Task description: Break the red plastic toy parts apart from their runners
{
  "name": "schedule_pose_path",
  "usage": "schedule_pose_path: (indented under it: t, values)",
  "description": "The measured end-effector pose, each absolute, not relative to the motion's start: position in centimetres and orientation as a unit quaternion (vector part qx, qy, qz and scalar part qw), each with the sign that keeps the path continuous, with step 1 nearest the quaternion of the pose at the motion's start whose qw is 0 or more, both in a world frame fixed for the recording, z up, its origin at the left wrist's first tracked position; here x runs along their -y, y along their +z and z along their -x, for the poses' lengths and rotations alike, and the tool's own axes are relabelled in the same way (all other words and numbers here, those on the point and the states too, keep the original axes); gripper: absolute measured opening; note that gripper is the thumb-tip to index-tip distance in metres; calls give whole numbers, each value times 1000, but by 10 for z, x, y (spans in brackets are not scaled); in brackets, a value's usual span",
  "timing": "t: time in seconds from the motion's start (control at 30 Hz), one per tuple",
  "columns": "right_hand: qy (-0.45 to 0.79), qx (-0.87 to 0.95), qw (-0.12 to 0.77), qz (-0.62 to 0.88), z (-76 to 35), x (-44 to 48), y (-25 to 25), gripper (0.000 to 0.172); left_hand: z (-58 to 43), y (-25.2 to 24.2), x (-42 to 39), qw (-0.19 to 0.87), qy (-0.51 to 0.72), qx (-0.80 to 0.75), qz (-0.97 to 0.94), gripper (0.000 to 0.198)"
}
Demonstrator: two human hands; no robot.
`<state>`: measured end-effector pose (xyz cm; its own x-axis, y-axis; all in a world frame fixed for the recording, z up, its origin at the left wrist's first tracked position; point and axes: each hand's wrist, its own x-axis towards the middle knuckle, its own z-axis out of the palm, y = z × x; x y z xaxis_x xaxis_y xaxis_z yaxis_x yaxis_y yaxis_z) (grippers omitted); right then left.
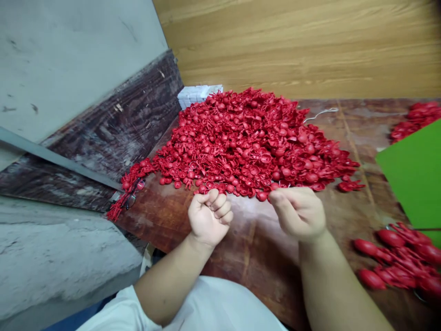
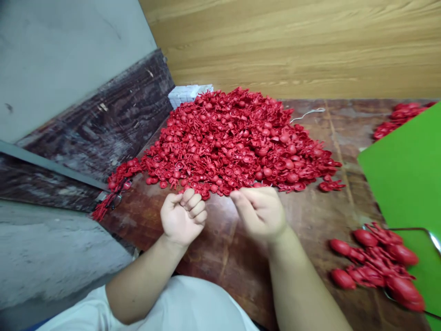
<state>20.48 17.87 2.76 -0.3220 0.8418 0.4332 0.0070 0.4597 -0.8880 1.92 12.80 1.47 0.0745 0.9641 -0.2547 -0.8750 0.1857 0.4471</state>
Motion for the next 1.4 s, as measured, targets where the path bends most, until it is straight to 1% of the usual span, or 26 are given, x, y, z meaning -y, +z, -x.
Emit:
schedule_pose_path:
  t: [0.03, 0.1, 0.13, 0.2, 0.3, 0.37, 0.43, 0.5, 0.57, 0.6, 0.63, 0.67, 0.7, 0.73, 0.8, 0.87, 0.93, 1.0, 1.23, 1.3, 1.4]
  values:
    - [375, 724, 439, 378, -214, -190, 21, 51, -14, 11, -130, 739, 629, -232, -69, 32]
    - [263, 711, 389, 523, -229, -213, 6, 49, -6, 2, -131, 745, 632, -205, -60, 38]
    - [218, 699, 354, 582, -236, -223, -4, 44, -5, -3, -130, 744, 634, -200, -64, 39]
    - [173, 678, 302, 647, -247, -240, -23, 30, -4, -13, -129, 739, 633, -211, -92, 41]
    - [149, 681, 270, 664, -257, -253, -48, 27, -6, -22, -132, 704, 624, -288, -182, 41]
    - [146, 685, 266, 663, -260, -256, -58, 28, -7, -27, -137, 613, 609, -405, -300, 42]
    - [141, 682, 265, 667, -260, -256, -63, 29, -7, -32, -143, 471, 583, -519, -410, 41]
    - [144, 673, 265, 675, -257, -256, -65, 31, -7, -39, -147, 333, 551, -585, -493, 29]
    - [150, 675, 255, 676, -253, -255, -66, 37, -8, -50, -148, 172, 471, -627, -596, 11]
    - [149, 683, 245, 672, -250, -254, -66, 40, -9, -56, -148, 105, 420, -638, -637, 18]
    - [143, 694, 232, 667, -248, -253, -65, 41, -10, -62, -147, 63, 371, -646, -665, 32]
    - [135, 705, 219, 660, -246, -252, -65, 42, -12, -68, -145, 42, 330, -652, -682, 45]
    - [127, 715, 208, 655, -244, -252, -65, 42, -14, -74, -144, 35, 294, -655, -695, 53]
    - [121, 720, 202, 653, -242, -251, -65, 43, -16, -79, -143, 32, 266, -657, -705, 57]
    - [118, 723, 197, 652, -239, -250, -65, 42, -18, -85, -143, 36, 233, -653, -720, 55]
    - [127, 725, 197, 647, -237, -249, -66, 37, -19, -87, -143, 45, 231, -644, -728, 49]
    - [139, 731, 201, 637, -234, -249, -66, 30, -18, -87, -144, 56, 249, -627, -736, 45]
    - [147, 736, 209, 627, -231, -248, -66, 29, -16, -88, -144, 71, 275, -607, -742, 44]
    - [147, 724, 251, 625, -221, -243, -69, 41, -10, -102, -145, 107, 390, -597, -693, 52]
    - [152, 716, 278, 623, -219, -243, -72, 39, -10, -105, -145, 135, 413, -599, -673, 56]
    - [177, 695, 348, 604, -218, -243, -74, 31, -9, -109, -146, 166, 433, -593, -657, 60]
